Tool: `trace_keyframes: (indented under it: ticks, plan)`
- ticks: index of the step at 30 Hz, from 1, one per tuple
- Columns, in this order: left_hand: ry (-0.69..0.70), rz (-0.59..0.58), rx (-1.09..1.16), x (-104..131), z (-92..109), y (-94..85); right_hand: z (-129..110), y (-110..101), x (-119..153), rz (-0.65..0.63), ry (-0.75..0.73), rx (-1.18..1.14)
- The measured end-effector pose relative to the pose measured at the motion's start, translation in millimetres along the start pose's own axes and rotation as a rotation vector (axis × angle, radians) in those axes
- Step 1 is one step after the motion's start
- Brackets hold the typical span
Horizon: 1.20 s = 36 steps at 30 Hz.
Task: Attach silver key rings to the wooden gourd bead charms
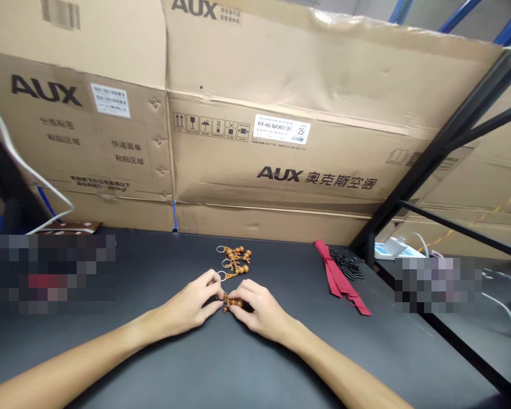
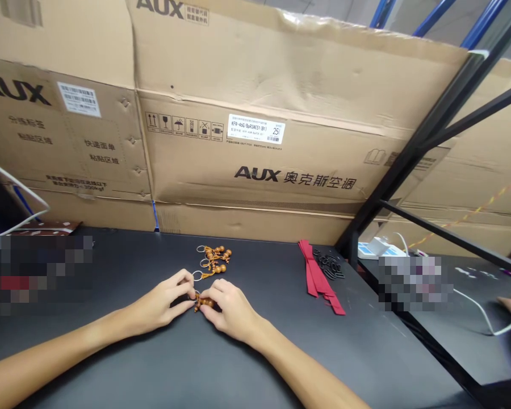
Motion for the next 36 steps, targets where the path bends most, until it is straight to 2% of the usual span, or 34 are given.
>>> trace_keyframes:
  ticks: [9, 17, 24, 30, 36]
  plan:
    - [0.039, -0.017, -0.020, -1.1, -3.5, 4.3, 10.1, -4.8, 0.6, 0.053, 0.087, -0.001]
    - [0.023, -0.015, -0.041, -0.3, -2.2, 4.3, -0.8, -1.5, -0.9, 0.025, 0.020, -0.022]
    - [0.030, -0.015, -0.056, -1.1, -2.4, 4.3, 9.0, -8.5, -0.4, 0.068, 0.084, 0.032]
    - [0.043, 0.011, -0.053, 0.1, 1.9, 1.8, 1.4, -0.6, -0.5, -0.002, 0.048, 0.019]
    - [0.040, -0.007, -0.030, -0.9, -2.0, 4.0, 8.9, -6.3, -0.6, 0.055, 0.108, 0.065]
Point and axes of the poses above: each hand's wrist, its own x-axis away from the middle knuckle, its own y-axis out of the palm, z = x × y, the point moved 9 cm from there along -x, towards the middle knuckle, and after that the axes turned 5 degrees about -z, right-handed, at the moved point
